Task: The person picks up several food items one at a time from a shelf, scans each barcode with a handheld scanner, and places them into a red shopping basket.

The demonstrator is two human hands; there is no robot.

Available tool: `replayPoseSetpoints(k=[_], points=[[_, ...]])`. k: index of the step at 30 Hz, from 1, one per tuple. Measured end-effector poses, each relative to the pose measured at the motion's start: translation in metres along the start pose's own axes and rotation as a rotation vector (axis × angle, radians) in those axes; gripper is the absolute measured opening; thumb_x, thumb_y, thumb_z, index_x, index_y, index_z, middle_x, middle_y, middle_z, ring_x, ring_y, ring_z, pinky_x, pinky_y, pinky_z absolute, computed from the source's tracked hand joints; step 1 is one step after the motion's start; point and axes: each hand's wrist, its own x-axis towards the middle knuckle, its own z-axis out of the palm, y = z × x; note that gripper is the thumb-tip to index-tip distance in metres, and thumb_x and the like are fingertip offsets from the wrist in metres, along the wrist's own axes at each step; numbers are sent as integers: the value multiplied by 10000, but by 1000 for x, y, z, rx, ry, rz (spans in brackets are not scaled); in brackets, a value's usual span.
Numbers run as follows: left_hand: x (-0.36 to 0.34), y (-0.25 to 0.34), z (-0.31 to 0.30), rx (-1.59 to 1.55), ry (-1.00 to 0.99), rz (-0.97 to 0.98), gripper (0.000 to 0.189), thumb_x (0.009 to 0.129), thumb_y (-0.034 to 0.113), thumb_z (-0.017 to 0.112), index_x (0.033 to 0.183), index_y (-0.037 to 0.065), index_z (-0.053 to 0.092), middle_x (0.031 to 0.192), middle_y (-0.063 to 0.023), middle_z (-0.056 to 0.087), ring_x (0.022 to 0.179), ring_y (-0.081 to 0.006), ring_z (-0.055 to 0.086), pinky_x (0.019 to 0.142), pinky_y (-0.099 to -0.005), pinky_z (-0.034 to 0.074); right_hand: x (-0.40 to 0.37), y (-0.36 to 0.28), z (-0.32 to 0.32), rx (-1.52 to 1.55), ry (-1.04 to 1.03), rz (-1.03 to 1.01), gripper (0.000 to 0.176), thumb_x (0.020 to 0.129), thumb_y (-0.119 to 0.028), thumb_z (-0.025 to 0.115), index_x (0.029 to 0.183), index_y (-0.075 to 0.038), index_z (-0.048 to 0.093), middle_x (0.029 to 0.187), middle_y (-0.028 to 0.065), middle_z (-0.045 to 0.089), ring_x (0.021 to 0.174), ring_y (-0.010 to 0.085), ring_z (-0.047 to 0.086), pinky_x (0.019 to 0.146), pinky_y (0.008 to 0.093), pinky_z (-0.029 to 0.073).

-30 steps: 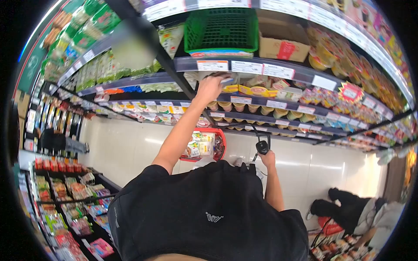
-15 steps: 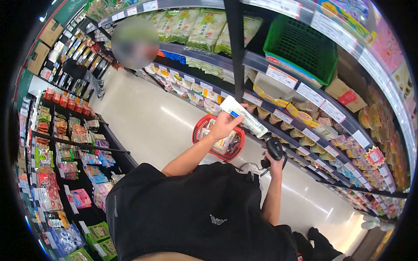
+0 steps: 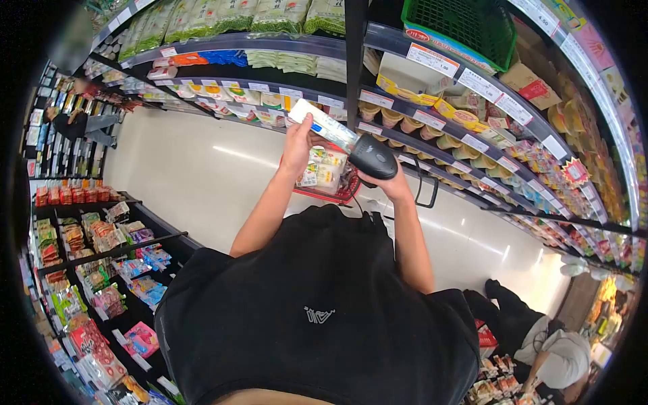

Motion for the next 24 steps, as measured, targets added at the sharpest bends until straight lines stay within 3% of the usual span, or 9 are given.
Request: replayPoseSetpoints(k=[3, 7, 11, 13, 15, 19, 20, 24], points=[[3, -1, -19, 65, -31, 52, 401, 986, 309, 425, 1040, -53, 589, 950, -144, 672, 756, -210, 669, 614, -323, 551, 0, -5, 16, -141, -12, -28, 511, 631, -60, 818, 1090, -16, 597, 992, 36, 643, 891, 107, 568, 824, 275, 456], [1, 9, -29, -71, -95, 44, 386, 981, 294, 438, 1045, -57, 587, 970, -149, 671, 805, -213, 665, 640, -332, 542, 3, -20, 35, -264, -49, -57, 462, 643, -65, 808, 1054, 0, 607, 931, 26, 650, 827, 92, 553, 782, 268, 463], [6, 5, -47, -58, -163, -6, 317, 961, 266, 481, 1070, -11, 592, 954, -129, 672, 794, -191, 663, 641, -310, 524, -4, -27, 65, -293, 36, -134, 406, 654, -64, 805, 1012, 1, 625, 901, 28, 663, 807, 92, 557, 772, 263, 463], [2, 8, -43, -129, -214, -71, 238, 939, 203, 528, 1026, 5, 627, 915, -87, 676, 799, -147, 655, 660, -255, 510, -2, -19, 72, -305, 25, -144, 394, 662, -63, 802, 1009, 2, 628, 912, 35, 667, 812, 89, 559, 773, 263, 464], [2, 2, -45, 8, -144, -100, 190, 913, 173, 570, 1000, 17, 635, 918, -70, 677, 804, -135, 653, 671, -250, 506, -1, -13, 82, -294, 57, -49, 381, 676, -69, 797, 1010, 3, 630, 914, 40, 669, 815, 92, 564, 784, 263, 465], [3, -7, -62, -5, -166, -177, 208, 882, 157, 613, 1013, -3, 634, 896, -59, 675, 795, -109, 642, 675, -247, 496, -2, -9, 103, -330, 33, 22, 344, 704, -113, 791, 989, 6, 640, 913, 37, 673, 815, 90, 567, 773, 272, 469], [2, -11, -66, 49, -176, -212, 185, 870, 160, 616, 992, 23, 642, 894, -30, 663, 775, -97, 611, 735, -255, 463, -4, -11, 107, -375, 31, 134, 367, 704, -136, 796, 999, 8, 635, 921, 40, 673, 817, 91, 567, 764, 276, 470], [9, -23, -88, 172, -155, -321, 211, 849, 170, 608, 987, 14, 642, 871, -37, 660, 754, -110, 612, 729, -257, 462, -4, 9, 106, -438, -74, 108, 425, 693, -145, 811, 1035, 11, 613, 895, 42, 670, 801, 90, 567, 763, 272, 473]])
